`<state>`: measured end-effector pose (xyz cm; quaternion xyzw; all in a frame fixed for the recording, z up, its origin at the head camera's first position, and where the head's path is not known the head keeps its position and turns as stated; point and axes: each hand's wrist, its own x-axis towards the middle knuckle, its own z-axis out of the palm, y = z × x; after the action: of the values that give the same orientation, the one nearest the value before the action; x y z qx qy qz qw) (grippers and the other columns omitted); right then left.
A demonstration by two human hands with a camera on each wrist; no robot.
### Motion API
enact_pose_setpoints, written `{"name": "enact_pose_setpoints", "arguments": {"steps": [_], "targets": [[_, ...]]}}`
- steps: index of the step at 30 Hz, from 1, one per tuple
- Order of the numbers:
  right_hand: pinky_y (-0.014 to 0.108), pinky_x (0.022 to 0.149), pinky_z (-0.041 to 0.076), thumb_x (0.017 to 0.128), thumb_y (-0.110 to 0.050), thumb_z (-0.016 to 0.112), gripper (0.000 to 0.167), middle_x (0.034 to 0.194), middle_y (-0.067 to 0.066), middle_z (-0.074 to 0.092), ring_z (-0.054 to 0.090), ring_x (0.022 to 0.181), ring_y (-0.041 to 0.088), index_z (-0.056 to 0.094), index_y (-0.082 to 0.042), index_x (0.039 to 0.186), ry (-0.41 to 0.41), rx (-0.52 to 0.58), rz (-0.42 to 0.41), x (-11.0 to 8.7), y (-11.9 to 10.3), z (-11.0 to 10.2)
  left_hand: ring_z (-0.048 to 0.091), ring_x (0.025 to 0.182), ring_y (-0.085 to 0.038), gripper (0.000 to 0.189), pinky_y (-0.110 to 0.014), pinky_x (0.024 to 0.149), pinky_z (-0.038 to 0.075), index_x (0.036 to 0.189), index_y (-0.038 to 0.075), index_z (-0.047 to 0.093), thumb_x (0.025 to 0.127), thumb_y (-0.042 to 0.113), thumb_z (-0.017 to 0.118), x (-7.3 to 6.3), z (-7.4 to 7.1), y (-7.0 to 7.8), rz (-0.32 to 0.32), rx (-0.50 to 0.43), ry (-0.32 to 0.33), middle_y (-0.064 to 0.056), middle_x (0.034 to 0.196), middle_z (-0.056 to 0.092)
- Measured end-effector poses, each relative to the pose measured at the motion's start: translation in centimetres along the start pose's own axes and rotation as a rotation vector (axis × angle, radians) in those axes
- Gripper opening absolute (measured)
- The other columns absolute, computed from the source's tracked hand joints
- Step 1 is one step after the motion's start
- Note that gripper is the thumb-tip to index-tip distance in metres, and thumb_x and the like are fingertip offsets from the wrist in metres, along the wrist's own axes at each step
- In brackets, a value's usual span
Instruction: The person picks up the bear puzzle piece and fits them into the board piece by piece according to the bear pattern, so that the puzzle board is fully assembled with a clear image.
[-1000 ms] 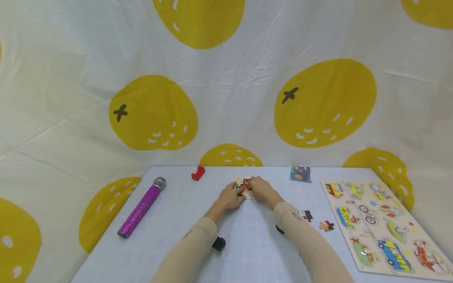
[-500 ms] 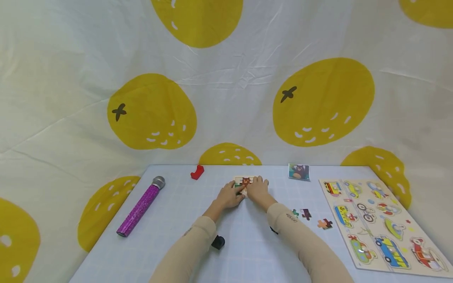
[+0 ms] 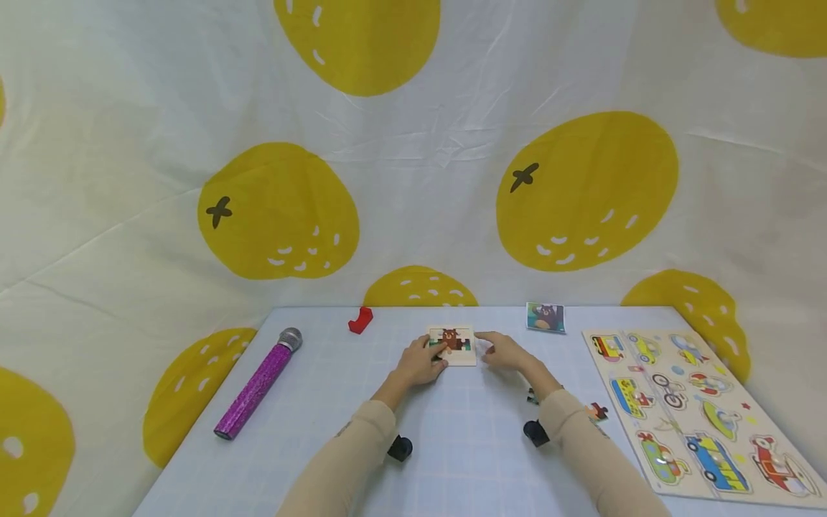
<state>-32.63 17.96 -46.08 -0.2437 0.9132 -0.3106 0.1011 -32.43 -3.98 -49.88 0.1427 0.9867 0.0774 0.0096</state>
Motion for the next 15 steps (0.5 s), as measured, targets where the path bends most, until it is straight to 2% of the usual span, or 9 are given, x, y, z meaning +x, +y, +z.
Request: {"name": "enact_pose_setpoints", "arguments": {"steps": [5, 7, 11, 15], "targets": [[0.048, 0.082, 0.052, 0.087, -0.006, 0.064, 0.054, 0.122, 0.037, 0.049, 0.057, 0.101, 0.045, 0.042, 0.014, 0.132, 0.101, 0.058, -0.069, -4.2, 1.8, -3.0, 0.040, 0.130, -0.029, 0.048, -0.043, 0.103, 0.038, 0.141, 0.027, 0.046, 0.095, 0.043, 0.048, 0.1, 0.3, -0.1, 0.022, -0.019, 0.018, -0.013, 0.145, 0.038], [0.046, 0.080, 0.053, 0.086, -0.008, 0.066, 0.057, 0.118, 0.037, 0.052, 0.058, 0.099, 0.045, 0.041, 0.015, 0.132, 0.122, 0.059, -0.052, -5.9, 2.3, -4.2, 0.041, 0.129, -0.029, 0.051, -0.043, 0.102, 0.038, 0.142, 0.026, 0.044, 0.094, 0.043, 0.050, 0.1, 0.3, -0.2, 0.021, -0.032, 0.034, -0.013, 0.144, 0.039], [0.045, 0.077, 0.054, 0.084, -0.012, 0.069, 0.061, 0.115, 0.035, 0.055, 0.060, 0.095, 0.039, 0.041, 0.013, 0.133, 0.088, 0.040, 0.056, -8.8, 3.3, -5.6, 0.043, 0.127, -0.029, 0.059, -0.043, 0.101, 0.039, 0.143, 0.017, 0.041, 0.092, 0.043, 0.054, -0.1, 0.1, -0.4, 0.006, -0.072, 0.053, -0.013, 0.142, 0.041], [0.044, 0.074, 0.053, 0.082, -0.019, 0.072, 0.065, 0.110, 0.029, 0.058, 0.058, 0.090, 0.031, 0.043, 0.008, 0.134, 0.007, 0.019, 0.197, -10.7, 4.5, -5.4, 0.043, 0.128, -0.028, 0.061, -0.042, 0.103, 0.038, 0.140, 0.008, 0.044, 0.091, 0.044, 0.055, -0.1, -0.1, -0.6, 0.006, -0.093, 0.045, -0.012, 0.141, 0.043]]}}
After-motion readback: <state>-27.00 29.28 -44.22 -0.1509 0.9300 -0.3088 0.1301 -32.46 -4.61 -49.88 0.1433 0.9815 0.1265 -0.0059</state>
